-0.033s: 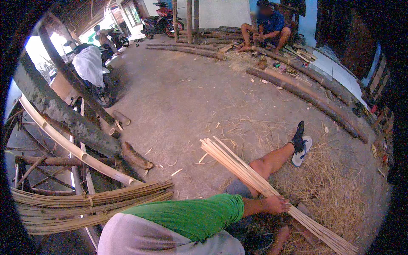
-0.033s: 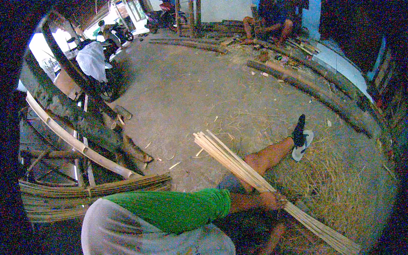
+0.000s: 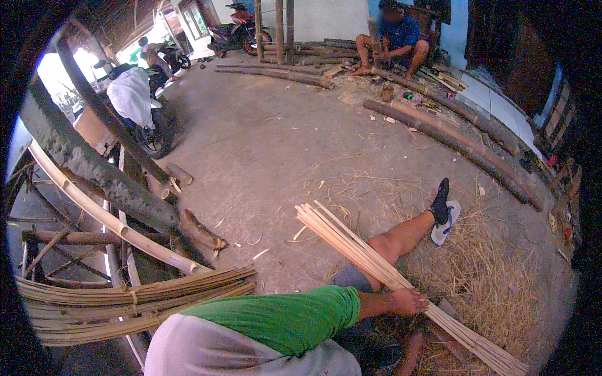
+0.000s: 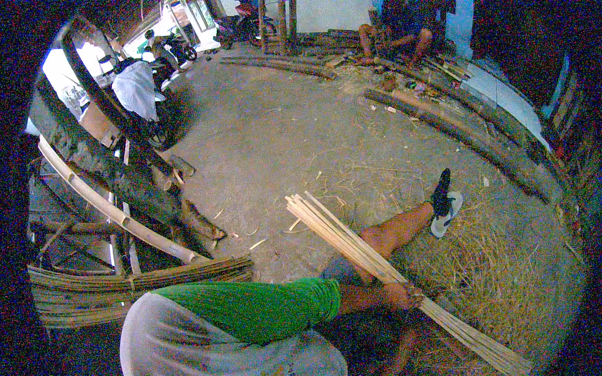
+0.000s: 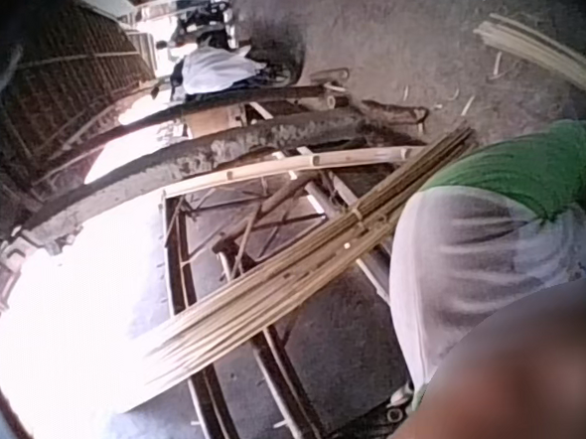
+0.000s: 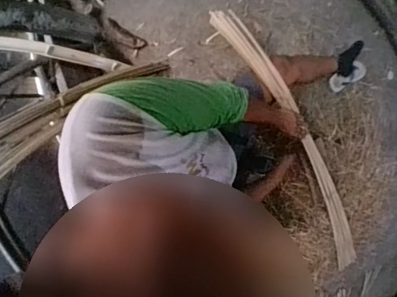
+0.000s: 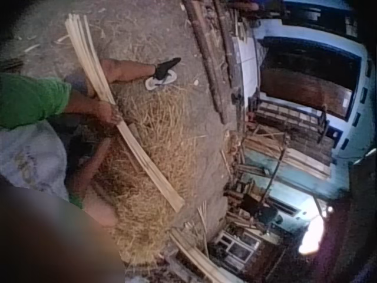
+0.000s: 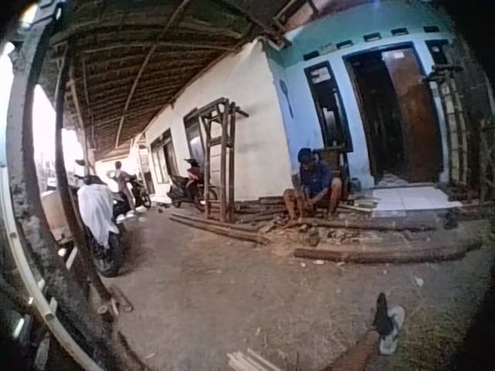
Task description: The person sits on the floor and gathers thin bamboo strips, aligning them into a neat bundle. They then tie the bundle together using a thin strip of material.
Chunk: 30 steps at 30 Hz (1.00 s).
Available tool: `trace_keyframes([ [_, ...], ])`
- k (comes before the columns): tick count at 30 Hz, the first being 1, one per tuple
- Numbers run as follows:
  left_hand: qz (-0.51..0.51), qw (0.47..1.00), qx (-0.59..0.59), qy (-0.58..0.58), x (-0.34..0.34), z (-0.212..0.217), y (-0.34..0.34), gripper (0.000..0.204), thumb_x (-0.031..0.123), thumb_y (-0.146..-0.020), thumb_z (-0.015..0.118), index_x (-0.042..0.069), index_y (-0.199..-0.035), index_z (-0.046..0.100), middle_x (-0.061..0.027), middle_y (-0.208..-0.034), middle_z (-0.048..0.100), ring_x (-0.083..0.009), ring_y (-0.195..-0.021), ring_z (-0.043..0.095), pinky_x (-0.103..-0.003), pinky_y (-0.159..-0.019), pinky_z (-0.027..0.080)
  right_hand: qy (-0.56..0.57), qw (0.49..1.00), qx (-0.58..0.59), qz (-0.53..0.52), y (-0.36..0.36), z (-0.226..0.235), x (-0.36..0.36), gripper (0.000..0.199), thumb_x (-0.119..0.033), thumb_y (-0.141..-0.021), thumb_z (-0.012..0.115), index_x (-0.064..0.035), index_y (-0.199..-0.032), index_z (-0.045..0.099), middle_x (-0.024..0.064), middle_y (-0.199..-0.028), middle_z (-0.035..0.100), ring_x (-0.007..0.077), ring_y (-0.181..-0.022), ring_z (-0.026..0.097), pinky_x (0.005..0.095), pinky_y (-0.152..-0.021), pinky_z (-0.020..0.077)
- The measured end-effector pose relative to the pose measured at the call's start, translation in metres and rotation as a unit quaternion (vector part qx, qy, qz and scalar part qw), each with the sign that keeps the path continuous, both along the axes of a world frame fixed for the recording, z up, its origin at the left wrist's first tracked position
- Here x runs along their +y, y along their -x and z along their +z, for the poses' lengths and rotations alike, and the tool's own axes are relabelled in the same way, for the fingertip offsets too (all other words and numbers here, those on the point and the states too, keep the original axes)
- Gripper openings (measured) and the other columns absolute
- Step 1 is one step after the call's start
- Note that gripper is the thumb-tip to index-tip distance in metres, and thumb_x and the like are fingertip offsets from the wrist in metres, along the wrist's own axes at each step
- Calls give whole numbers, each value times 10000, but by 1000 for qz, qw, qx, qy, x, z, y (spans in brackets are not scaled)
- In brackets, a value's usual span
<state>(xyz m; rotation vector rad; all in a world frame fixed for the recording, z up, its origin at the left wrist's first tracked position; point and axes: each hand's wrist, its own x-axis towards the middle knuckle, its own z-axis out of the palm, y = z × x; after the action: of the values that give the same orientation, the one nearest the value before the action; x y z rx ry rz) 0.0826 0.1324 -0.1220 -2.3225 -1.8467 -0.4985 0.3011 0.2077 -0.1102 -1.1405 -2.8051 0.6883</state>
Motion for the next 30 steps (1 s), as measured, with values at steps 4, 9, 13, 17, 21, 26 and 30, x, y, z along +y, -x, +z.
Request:
trace_keyframes([
  [4, 4, 999, -15, 38, 2, 4, -2, 451, 270, -951, 472, 161, -1384, 538, -30, -1467, 518, -281, -1366, 475, -457, -1054, 460, 130, 989, -4, 70, 6, 10, -13, 304, -241, -1003, 523, 20, -1115, 632, 178, -842, 662, 303, -770, 619, 394, -741, 499],
  [9, -13, 996, -37, 74, 5, 6, 1, 456, 269, -956, 476, 178, -1401, 514, -29, -1470, 517, -286, -1372, 472, -453, -1040, 475, 244, 966, 91, -12, 23, 61, -27, 393, -334, -1045, 501, 33, -1042, 641, 148, -889, 663, 244, -825, 598, 357, -776, 472],
  [13, -7, 999, -7, 48, 5, 5, 1, 460, 259, -958, 476, 164, -1408, 500, -36, -1471, 514, -301, -1359, 486, -457, -1042, 473, 234, 957, 169, -38, 26, 79, -17, 415, -348, -1052, 487, 43, -1052, 625, 164, -950, 676, 271, -884, 615, 393, -806, 469],
  [17, -4, 999, 8, 34, 5, 4, 0, 447, 241, -952, 478, 147, -1388, 512, -61, -1459, 522, -298, -1333, 510, -464, -1041, 468, 53, 980, 188, -28, 25, 67, -7, 397, -342, -1060, 468, 22, -1082, 624, 183, -988, 682, 352, -898, 630, 433, -812, 476],
  [21, -10, 999, 2, 37, 6, 0, 1, 427, 226, -943, 485, 137, -1357, 538, -83, -1437, 538, -286, -1310, 529, -474, -1034, 467, -51, 982, 72, -166, 29, 45, -7, 397, -344, -1064, 450, 9, -1127, 621, 222, -1043, 675, 438, -877, 619, 496, -786, 480],
  [26, 6, 999, -24, 21, 6, -10, -1, 416, 238, -951, 473, 151, -1351, 547, -62, -1465, 516, -280, -1333, 509, -483, -1071, 441, 10, 958, 79, -277, 23, 15, 8, 450, -392, -1054, 465, 14, -1034, 657, 231, -877, 687, 394, -721, 597, 494, -683, 477],
  [30, 11, 998, -44, 39, 9, -18, -2, 423, 241, -958, 460, 171, -1369, 532, -46, -1495, 492, -281, -1366, 480, -490, -1104, 415, 52, 984, -34, -167, 8, -16, 9, 456, -397, -1052, 471, 10, -996, 670, 191, -791, 671, 332, -664, 574, 460, -639, 466],
])
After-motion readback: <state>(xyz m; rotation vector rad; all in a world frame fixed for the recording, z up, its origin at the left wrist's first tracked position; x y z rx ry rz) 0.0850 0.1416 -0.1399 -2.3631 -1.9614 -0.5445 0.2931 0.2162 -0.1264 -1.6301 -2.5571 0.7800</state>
